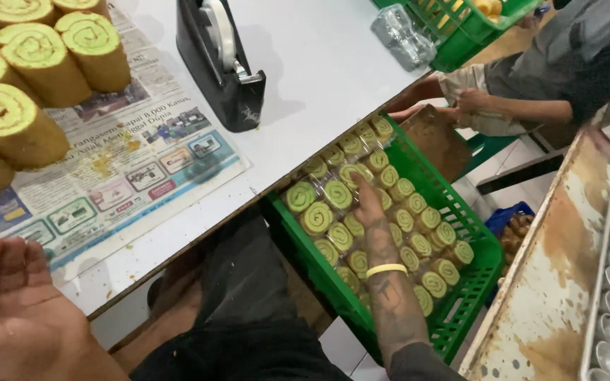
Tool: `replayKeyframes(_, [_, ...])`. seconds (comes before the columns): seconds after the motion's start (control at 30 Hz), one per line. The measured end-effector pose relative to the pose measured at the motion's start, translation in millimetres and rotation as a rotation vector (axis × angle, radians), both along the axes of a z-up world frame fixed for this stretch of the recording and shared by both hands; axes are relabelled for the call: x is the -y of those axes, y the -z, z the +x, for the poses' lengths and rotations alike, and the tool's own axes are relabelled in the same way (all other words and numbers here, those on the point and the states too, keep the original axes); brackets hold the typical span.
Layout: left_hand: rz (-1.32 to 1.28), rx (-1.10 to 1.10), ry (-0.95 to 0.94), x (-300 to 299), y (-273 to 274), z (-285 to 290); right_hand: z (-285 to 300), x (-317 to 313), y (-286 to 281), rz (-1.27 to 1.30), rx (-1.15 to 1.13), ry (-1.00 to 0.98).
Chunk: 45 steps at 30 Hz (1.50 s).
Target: The person packages small green and yellow roll cakes by placing them into clear plastic sleeves and sealing them with tape.
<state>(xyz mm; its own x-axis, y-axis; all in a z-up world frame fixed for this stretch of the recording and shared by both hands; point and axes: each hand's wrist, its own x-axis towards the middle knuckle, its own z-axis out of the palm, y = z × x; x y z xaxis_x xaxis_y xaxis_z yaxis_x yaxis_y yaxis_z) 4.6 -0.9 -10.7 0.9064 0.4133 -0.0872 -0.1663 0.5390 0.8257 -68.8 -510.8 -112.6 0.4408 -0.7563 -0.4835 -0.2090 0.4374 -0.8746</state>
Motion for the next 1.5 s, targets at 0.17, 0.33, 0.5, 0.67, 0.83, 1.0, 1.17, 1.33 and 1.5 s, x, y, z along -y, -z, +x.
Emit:
replayKeyframes(0.17, [-0.045, -0.039, 0.019, -4.0, -2.1, 0.2, 0.0, 4.5, -5.0, -0.223, -0.374, -0.057])
replayKeyframes(0.33, [-0.029, -0.052, -0.012, 2.8, -17.3, -2.4, -13.8, 18.2, 11.7, -0.274, -0.277, -0.021])
replayKeyframes(0.5, [-0.272, 0.076, -0.085, -0.5, -20.3, -4.0, -11.2, 22.7, 9.3, -0.864, -0.528, -0.181])
replayKeyframes(0.67, [-0.335, 0.334, 0.034, -0.8, -5.1, -0.3, 19.7, -112.0, -115.8, -1.428, 0.425, 0.063])
replayKeyframes(0.83, [-0.386, 0.486, -0.027, -11.8, -33.5, -25.3, 72.9, -294.0, -163.3, -1.340, 0.799, -0.344])
replayKeyframes(1.0, [-0.350, 0.617, -0.180, -48.9, -45.2, -57.5, 112.1, -457.9, -149.9, -1.178, 1.072, -0.984])
replayKeyframes(1.17, [-0.344, 0.454, -0.407, -88.6, -41.6, -71.6, 125.6, -545.4, -128.5, -1.248, 0.877, -1.604])
replayKeyframes(1.33, [-0.283, 0.307, -0.527, -100.7, -50.3, -67.0, 122.2, -553.0, -110.4, -1.403, 0.922, -1.485])
replayKeyframes(1.5, [-0.278, 0.290, -0.487, -102.7, -49.7, -69.4, 124.7, -554.4, -117.8, -1.511, 0.911, -1.528])
